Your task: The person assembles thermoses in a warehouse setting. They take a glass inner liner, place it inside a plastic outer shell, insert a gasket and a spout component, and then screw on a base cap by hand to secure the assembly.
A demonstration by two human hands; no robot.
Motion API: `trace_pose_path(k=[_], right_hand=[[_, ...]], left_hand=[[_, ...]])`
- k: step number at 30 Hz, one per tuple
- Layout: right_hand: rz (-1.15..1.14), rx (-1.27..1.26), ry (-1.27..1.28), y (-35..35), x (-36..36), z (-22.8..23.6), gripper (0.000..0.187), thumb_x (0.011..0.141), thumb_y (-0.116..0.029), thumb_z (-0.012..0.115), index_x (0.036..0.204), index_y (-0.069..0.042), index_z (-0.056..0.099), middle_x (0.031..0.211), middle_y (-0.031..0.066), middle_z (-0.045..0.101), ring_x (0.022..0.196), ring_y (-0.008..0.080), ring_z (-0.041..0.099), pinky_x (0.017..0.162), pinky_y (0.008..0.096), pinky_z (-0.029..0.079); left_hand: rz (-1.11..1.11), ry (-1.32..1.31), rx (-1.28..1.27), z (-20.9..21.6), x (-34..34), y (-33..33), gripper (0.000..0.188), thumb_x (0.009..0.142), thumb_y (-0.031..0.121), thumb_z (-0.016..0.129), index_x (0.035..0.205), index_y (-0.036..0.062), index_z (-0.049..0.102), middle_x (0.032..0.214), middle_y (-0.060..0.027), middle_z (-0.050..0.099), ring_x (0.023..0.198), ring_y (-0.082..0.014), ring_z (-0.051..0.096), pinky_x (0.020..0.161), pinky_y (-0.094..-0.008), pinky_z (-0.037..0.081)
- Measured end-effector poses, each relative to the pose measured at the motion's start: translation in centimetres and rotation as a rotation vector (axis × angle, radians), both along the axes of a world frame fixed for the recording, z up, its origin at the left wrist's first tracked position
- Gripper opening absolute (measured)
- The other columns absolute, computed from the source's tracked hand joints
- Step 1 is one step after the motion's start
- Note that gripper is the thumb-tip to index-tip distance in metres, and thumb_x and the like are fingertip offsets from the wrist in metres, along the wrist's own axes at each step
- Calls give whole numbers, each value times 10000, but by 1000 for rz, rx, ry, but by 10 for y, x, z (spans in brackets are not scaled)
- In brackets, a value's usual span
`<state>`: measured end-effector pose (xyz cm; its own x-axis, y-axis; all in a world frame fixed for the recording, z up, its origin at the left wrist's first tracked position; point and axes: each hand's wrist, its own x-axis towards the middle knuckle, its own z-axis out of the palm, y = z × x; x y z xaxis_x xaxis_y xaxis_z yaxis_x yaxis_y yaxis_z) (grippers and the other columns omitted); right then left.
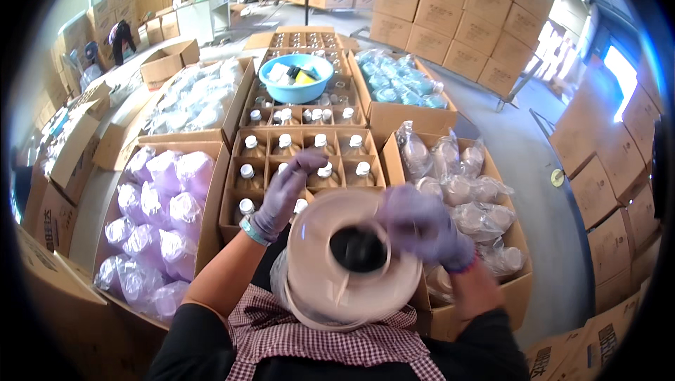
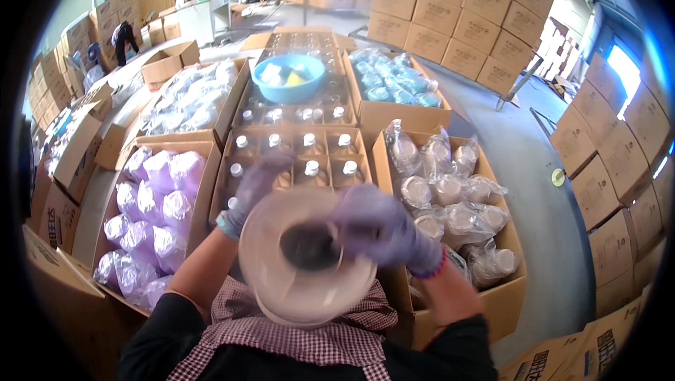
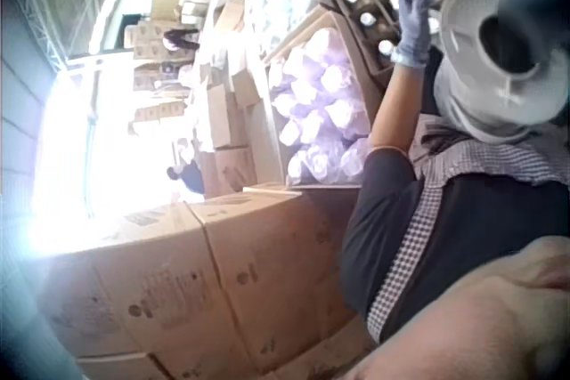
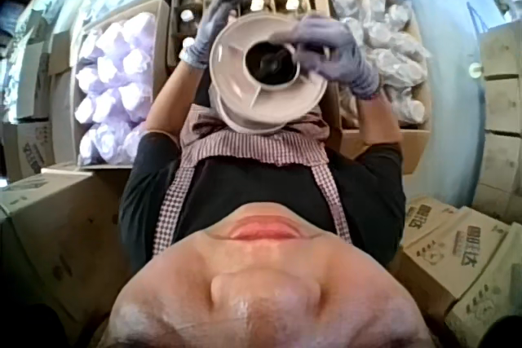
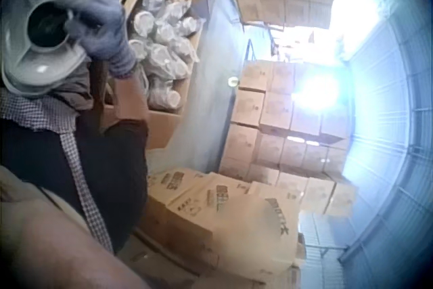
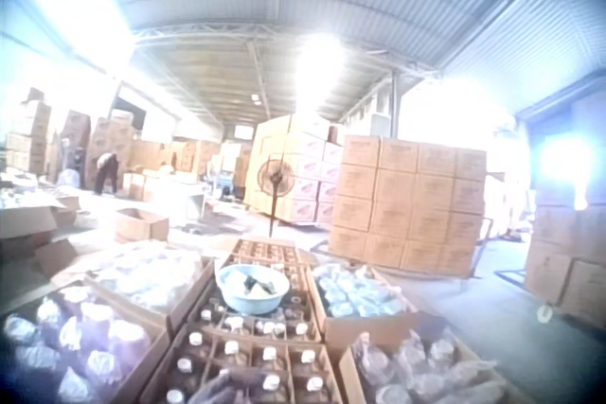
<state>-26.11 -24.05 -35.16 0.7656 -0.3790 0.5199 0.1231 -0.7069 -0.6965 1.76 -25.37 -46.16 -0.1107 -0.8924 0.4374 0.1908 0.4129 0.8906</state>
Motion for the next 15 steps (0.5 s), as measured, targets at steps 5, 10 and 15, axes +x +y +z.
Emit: trace_pose_path(k=[5, 10, 15], right_hand=[[3, -819, 564, 88, 35, 71, 183, 835, -271, 744, 807, -94, 704, 693, 21, 587, 733, 205, 601, 711, 351, 464], [33, -838, 734, 106, 48, 66, 368, 827, -451, 717, 765, -96, 640, 647, 56, 598, 659, 241, 627, 678, 409, 464], [-2, -759, 636, 77, 47, 73, 365, 704, -378, 840, 870, -106, 662, 706, 55, 637, 678, 283, 659, 676, 417, 515]], left_hand=[[-278, -58, 241, -128, -32, 7, 364, 1046, 196, 472, 1329, 7, 599, 1304, -111, 622, 1262, -203, 549, 1080, -364, 414], [-270, 98, 322, -144, -47, 27, 371, 1055, 213, 500, 1338, -5, 601, 1321, -133, 630, 1208, -216, 602, 1004, -373, 485], [-82, 36, 301, -138, 15, 80, 382, 1064, 231, 529, 1347, -16, 603, 1338, -156, 639, 1155, -229, 654, 928, -382, 557]])
